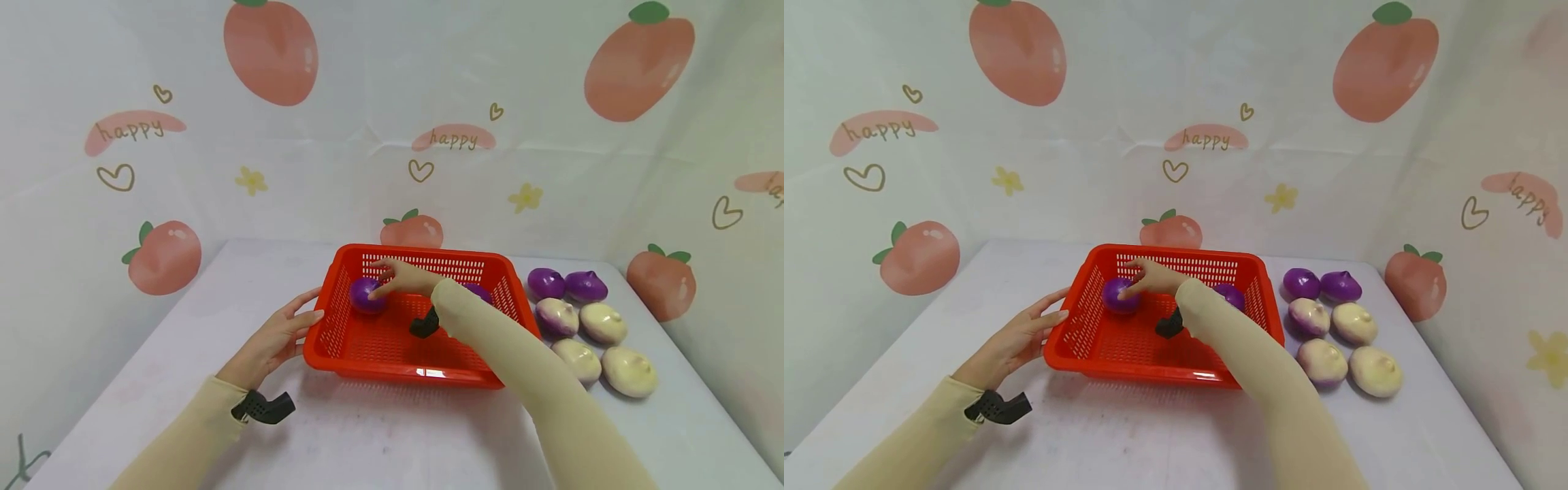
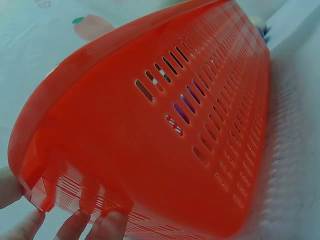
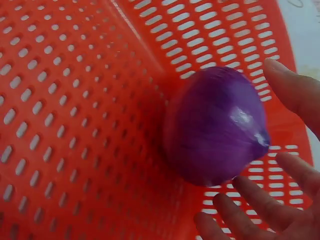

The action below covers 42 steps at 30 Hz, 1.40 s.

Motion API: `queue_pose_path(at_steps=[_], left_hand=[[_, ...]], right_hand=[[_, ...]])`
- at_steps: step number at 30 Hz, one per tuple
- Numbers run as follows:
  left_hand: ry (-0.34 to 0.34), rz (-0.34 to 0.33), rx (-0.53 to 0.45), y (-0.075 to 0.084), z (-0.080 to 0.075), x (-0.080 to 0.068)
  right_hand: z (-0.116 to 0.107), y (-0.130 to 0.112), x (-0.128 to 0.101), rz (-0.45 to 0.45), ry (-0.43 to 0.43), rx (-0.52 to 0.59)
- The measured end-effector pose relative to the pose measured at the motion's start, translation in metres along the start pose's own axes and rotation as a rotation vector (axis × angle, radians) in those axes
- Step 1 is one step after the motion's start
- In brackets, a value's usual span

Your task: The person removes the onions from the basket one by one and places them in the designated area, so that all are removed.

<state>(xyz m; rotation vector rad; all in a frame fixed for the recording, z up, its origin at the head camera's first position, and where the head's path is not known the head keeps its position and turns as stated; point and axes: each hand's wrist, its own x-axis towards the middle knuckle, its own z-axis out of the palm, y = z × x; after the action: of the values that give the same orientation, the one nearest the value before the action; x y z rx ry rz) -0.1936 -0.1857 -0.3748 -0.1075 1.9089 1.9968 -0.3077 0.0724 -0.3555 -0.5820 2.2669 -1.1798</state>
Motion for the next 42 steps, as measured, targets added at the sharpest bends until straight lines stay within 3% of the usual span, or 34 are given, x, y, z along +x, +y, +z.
queue_pose_path(at_steps=[9, 14, 24, 31, 38, 42], left_hand=[[-0.005, 0.002, -0.034, -0.001, 0.002, 0.001], [-0.005, 0.007, -0.021, -0.003, 0.002, 0.000], [-0.009, 0.008, -0.022, -0.002, 0.003, 0.001], [-0.022, 0.016, -0.011, 0.002, 0.002, 0.001], [-0.025, 0.019, -0.005, 0.002, 0.000, -0.002], [-0.019, 0.018, -0.029, 0.001, -0.002, -0.002]], right_hand=[[0.015, 0.009, 0.015, 0.027, -0.052, -0.132], [0.017, 0.012, 0.020, 0.045, -0.056, -0.147], [0.002, -0.005, 0.003, 0.061, -0.055, -0.130], [-0.028, -0.032, -0.032, 0.023, -0.027, -0.018], [-0.052, -0.052, -0.094, 0.037, 0.101, 0.016], [-0.060, -0.050, -0.128, 0.003, 0.170, 0.028]])
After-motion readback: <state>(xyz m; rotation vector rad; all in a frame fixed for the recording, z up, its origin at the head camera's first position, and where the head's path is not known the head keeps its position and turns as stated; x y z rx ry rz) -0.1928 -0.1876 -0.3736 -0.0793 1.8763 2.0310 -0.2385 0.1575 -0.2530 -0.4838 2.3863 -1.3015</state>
